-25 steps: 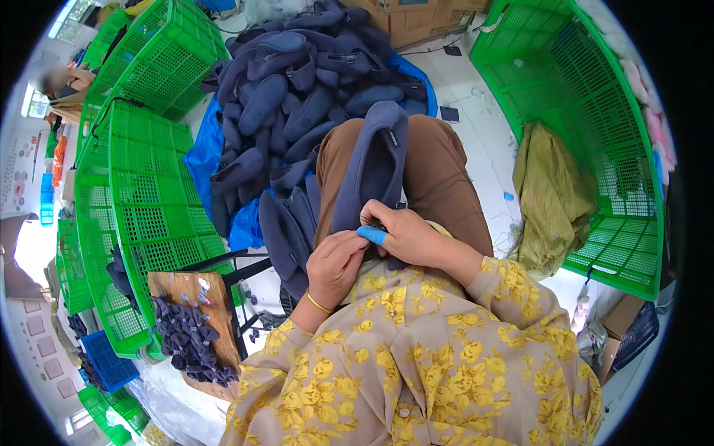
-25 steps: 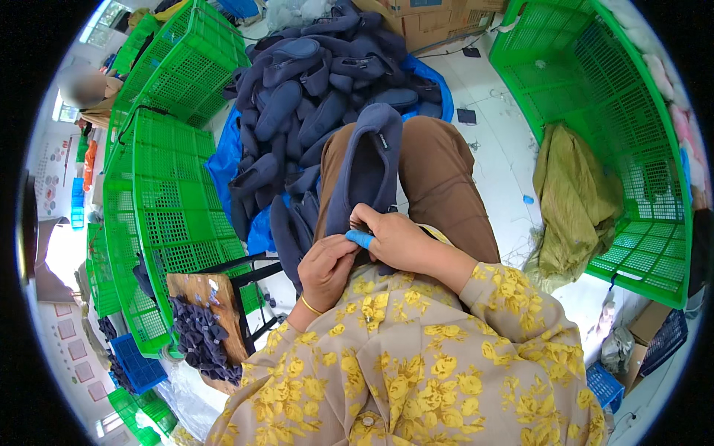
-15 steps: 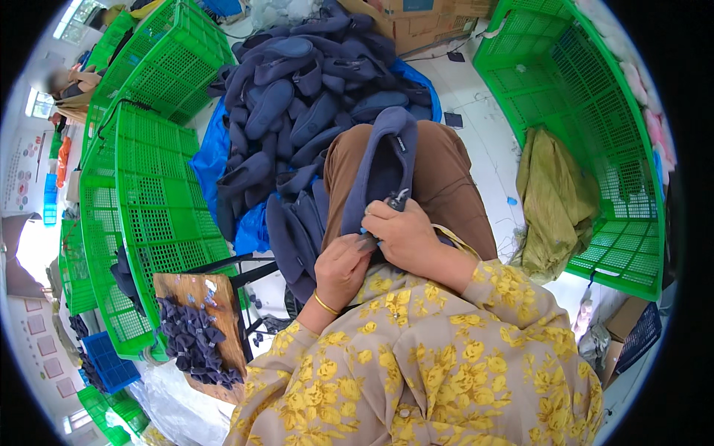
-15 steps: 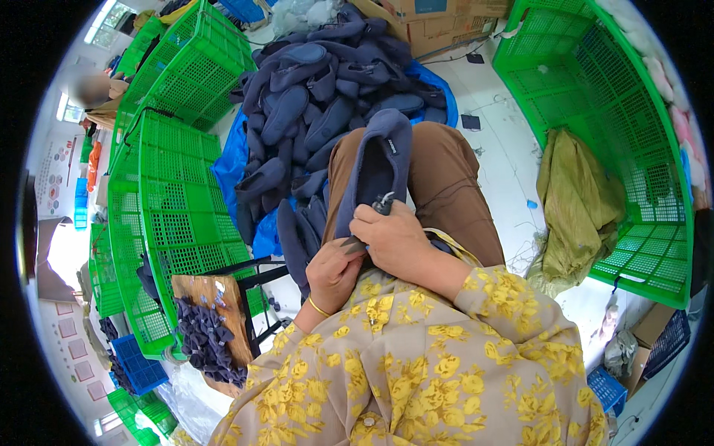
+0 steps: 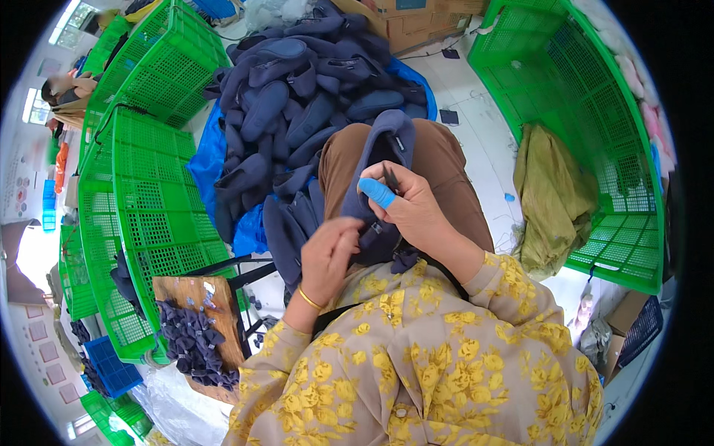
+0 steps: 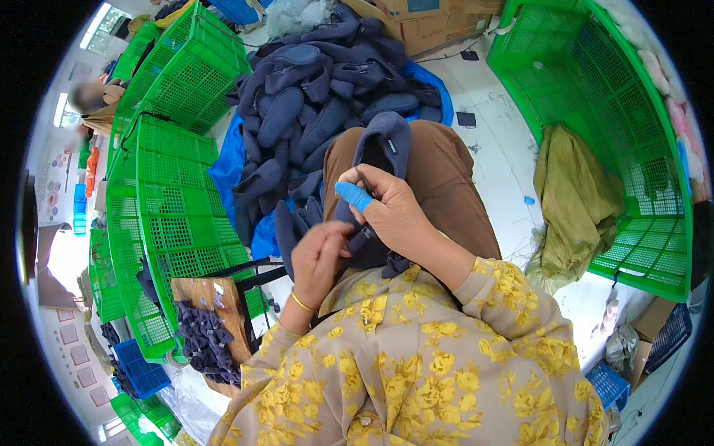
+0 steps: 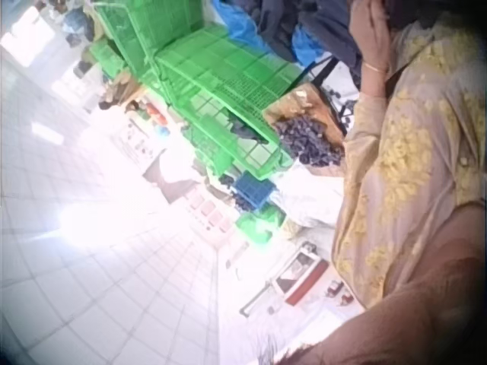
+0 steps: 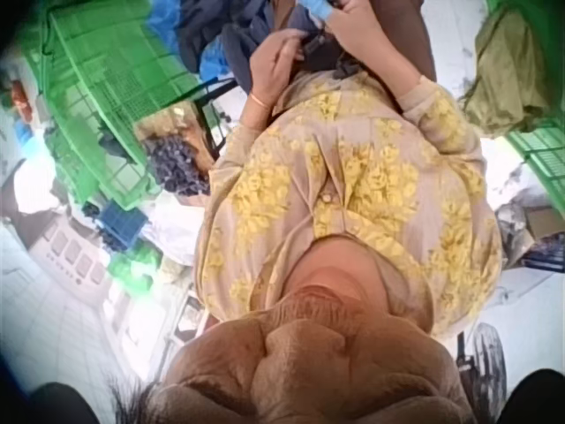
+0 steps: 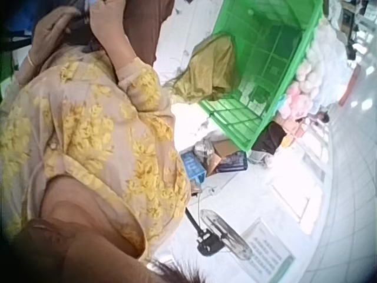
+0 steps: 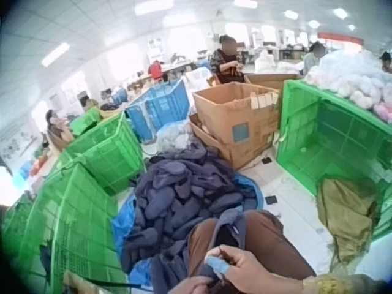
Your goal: The person sits on the floor and uses a small blue tool to trim loose threads and fabric from the edges of dark blue slip-on shoes. They handle the shoes one at a time, rotating them to access different areas, and continue the trimming process throughout the clip.
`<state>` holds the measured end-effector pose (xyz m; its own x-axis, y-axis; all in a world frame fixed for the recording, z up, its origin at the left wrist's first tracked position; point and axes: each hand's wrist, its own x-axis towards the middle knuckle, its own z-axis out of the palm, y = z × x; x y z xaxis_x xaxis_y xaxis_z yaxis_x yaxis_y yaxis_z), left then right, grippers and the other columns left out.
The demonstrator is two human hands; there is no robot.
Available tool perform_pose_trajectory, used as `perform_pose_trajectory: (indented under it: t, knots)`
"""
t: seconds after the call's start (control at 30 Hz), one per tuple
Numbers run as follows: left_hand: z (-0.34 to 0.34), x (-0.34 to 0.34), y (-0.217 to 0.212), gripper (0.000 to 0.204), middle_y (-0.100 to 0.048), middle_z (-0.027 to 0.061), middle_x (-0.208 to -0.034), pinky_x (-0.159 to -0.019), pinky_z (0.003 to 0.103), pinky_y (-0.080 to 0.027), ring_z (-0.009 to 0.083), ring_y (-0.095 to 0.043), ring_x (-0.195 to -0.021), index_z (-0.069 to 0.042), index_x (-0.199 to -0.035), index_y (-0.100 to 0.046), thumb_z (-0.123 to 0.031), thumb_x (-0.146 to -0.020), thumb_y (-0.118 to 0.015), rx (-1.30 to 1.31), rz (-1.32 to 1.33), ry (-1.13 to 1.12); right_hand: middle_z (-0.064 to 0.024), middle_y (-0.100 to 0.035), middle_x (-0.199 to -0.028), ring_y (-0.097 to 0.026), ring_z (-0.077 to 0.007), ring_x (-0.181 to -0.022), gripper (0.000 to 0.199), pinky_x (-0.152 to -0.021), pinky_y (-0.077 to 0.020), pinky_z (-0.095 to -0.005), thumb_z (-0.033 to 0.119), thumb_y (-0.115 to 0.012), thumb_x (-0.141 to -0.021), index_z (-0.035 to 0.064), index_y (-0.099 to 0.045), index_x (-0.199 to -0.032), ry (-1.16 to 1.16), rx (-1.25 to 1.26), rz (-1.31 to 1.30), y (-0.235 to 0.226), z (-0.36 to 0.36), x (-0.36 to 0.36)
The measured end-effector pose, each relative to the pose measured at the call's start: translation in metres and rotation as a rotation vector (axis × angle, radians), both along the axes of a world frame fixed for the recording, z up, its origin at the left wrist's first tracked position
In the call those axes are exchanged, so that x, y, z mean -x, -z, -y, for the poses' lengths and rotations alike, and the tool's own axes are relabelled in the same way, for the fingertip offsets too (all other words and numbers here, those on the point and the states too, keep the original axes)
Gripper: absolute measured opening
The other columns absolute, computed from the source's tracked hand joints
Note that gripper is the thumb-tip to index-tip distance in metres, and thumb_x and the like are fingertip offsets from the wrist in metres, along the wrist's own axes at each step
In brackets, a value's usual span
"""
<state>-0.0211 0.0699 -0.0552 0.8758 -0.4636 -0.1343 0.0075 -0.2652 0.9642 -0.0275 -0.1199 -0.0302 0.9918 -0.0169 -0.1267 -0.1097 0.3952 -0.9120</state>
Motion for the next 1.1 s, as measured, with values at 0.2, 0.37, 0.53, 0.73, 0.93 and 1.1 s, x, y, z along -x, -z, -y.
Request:
perform_pose_trajectory:
  t: [0.2, 0.37, 0.53, 0.73, 0.93, 1.1]
  knots:
    - [0.03, -0.057, -0.035, 0.027, -0.065, 0.0096, -0.107, -0.075, 0.037, -0.051, 0.0304, -0.063, -0.089, -0.006, -0.107, -0.067, -0.002, -0.08, -0.061, -0.44, 0.637, 0.631, 0.0082, -0.047, -0.08, -0.039, -0.0006, -0.069, 0.009, -0.06, -0.0343, -0.017, 0.013, -0.057, -0.1, 0.0068, -0.058, -0.107, 0.016, -0.021, -0.034, -0.011, 0.013, 0.012]
    - [0.047, -0.076, -0.055, 0.015, -0.062, 0.0092, -0.089, -0.076, 0.042, -0.047, 0.0323, -0.056, -0.086, -0.008, -0.092, -0.065, -0.011, -0.078, -0.069, -0.519, 0.752, 0.722, 0.0071, -0.052, -0.082, -0.043, -0.0019, -0.071, 0.007, -0.062, -0.0359, -0.0179, 0.012, -0.058, -0.1, 0.006, -0.06, -0.103, 0.094, -0.011, 0.021, -0.042, 0.032, 0.025]
    - [0.062, -0.046, -0.052, 0.014, -0.064, 0.0174, -0.081, -0.067, 0.044, -0.048, 0.0369, -0.062, -0.076, -0.003, -0.088, -0.063, -0.013, -0.081, -0.07, -0.304, 0.413, 0.5, -0.002, -0.061, -0.084, -0.056, -0.0099, -0.073, 0.014, -0.063, -0.0451, -0.0256, 0.011, -0.066, -0.093, 0.007, -0.06, -0.104, 0.045, 0.557, 0.256, -0.065, 0.054, 0.05]
    - [0.067, -0.068, -0.053, 0.012, -0.065, 0.0018, -0.079, -0.059, 0.023, -0.055, 0.0072, -0.062, -0.067, 0.001, -0.099, -0.07, -0.006, -0.094, -0.062, -0.357, -0.377, 0.526, -0.0146, -0.063, -0.09, -0.066, -0.031, -0.073, 0.041, -0.063, -0.0534, -0.0369, 0.005, -0.063, -0.078, 0.0007, -0.059, -0.119, -0.194, 1.225, 0.234, -0.007, 0.037, 0.08]
    - [0.13, -0.101, -0.049, 0.008, -0.066, 0.0153, -0.083, -0.069, 0.039, -0.052, 0.0329, -0.065, -0.077, -0.005, -0.088, -0.069, -0.011, -0.084, -0.066, -0.276, 0.402, 0.617, -0.0133, -0.065, -0.09, -0.067, -0.0264, -0.068, 0.048, -0.058, -0.0533, -0.0348, 0.009, -0.058, -0.079, -0.0035, -0.057, -0.125, -0.293, 1.401, 0.333, 0.005, 0.031, 0.072]
    - [0.189, -0.08, 0.004, 0.013, -0.062, 0.0149, -0.091, -0.077, 0.044, -0.051, 0.0338, -0.063, -0.085, -0.005, -0.085, -0.065, -0.016, -0.082, -0.069, -0.457, 0.707, 0.679, -0.0118, -0.066, -0.087, -0.068, -0.0249, -0.07, 0.043, -0.059, -0.0537, -0.0343, 0.009, -0.058, -0.08, -0.0028, -0.059, -0.121, -0.311, 1.385, 0.32, 0.004, 0.031, 0.068]
